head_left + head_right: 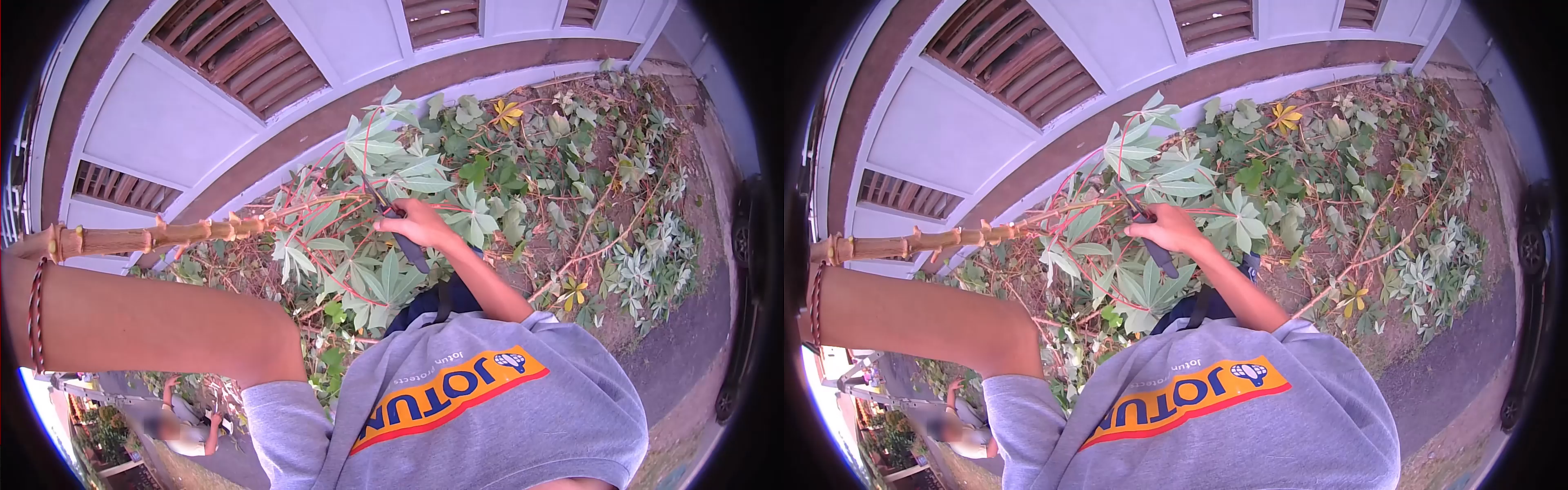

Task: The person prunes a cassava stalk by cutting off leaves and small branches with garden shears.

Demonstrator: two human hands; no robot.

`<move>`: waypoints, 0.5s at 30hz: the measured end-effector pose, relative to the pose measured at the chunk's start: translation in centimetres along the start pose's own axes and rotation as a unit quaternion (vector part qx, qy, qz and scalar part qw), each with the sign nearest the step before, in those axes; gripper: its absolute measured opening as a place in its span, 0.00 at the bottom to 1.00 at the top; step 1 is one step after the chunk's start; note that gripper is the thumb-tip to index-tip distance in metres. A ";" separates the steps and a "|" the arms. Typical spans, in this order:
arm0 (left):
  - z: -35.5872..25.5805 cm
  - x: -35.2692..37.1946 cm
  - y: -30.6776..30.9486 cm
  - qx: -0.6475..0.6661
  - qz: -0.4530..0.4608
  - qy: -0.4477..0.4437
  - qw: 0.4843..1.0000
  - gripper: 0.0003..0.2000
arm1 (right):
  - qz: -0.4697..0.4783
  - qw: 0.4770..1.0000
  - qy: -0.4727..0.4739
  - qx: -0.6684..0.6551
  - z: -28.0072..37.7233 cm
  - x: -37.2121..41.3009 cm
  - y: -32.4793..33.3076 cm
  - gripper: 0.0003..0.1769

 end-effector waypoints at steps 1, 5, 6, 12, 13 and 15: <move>0.0 0.0 0.0 -0.001 -0.001 -0.002 1.000 0.07 | -0.004 0.995 -0.031 0.094 -0.4 1.2 0.2 0.32; 0.0 -0.1 0.0 -0.008 -0.006 -0.014 1.000 0.07 | 0.016 0.988 -0.071 0.138 -2.0 3.6 -0.6 0.33; 0.0 0.0 -0.1 -0.008 -0.006 -0.016 1.000 0.07 | 0.032 0.981 -0.082 0.171 -1.9 3.6 -0.5 0.34; -0.5 -0.1 -0.3 0.003 -0.013 -0.033 0.999 0.07 | 0.079 0.969 -0.087 0.219 -0.8 2.4 -0.7 0.34; -0.6 -0.1 -0.3 0.003 -0.015 -0.036 0.999 0.07 | 0.090 0.967 -0.079 0.227 -0.6 2.0 -0.8 0.35; -0.8 -0.2 -0.4 0.005 -0.018 -0.042 0.999 0.07 | 0.065 0.987 -0.090 0.118 -3.8 0.6 -2.3 0.33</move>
Point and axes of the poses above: each hand's wrist, its own x-axis away from the middle knuckle, its own y-axis out of the back of the hand, z = x × y, the point moved 7 cm from there along -x, towards the middle knuckle, and after that the axes turned 9 degrees about y, right-handed, at the moved point
